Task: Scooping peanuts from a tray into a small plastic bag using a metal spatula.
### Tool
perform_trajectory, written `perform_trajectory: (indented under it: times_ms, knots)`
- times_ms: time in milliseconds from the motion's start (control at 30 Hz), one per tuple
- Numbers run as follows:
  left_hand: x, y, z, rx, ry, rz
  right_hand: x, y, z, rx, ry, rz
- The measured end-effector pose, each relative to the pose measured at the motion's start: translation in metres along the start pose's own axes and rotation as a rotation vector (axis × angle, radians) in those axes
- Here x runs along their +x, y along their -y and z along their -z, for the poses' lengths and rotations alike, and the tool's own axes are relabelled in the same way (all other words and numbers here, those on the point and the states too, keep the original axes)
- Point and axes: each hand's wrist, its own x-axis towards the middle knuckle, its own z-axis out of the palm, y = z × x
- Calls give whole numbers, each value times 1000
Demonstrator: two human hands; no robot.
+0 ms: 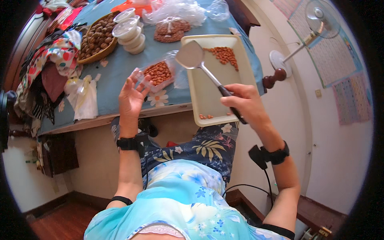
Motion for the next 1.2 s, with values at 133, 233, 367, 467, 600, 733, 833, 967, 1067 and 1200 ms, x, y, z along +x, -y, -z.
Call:
perform_trajectory:
  times_ms: [133, 233, 367, 467, 600, 733, 833, 967, 1067, 1200]
  knots:
    - [-1, 1, 4, 24, 27, 14, -33, -19, 63, 51, -66, -93]
    - [0, 3, 1, 37, 11, 10, -53, -37, 94, 103, -90, -293]
    - [1, 3, 1, 46, 13, 22, -57, -56, 109, 127, -95, -353]
    - [1, 3, 0, 75, -8, 23, -44, -73, 113, 129, -57, -346]
    - [-1, 2, -2, 101, -10, 17, -19, -82, 109, 156, -68, -339]
    - [-1, 2, -2, 113, -10, 21, 9, -85, 108, 171, -69, -294]
    - [-1, 3, 0, 103, -10, 15, 30, -88, 100, 186, -100, -234]
    - [-2, 4, -3, 101, -19, 16, 59, -102, 91, 242, -135, -189]
    - [-2, 3, -2, 108, -22, 9, 77, -105, 79, 235, -158, -156]
    - [-3, 4, -2, 94, -18, 14, 94, -114, 63, 255, -229, -130]
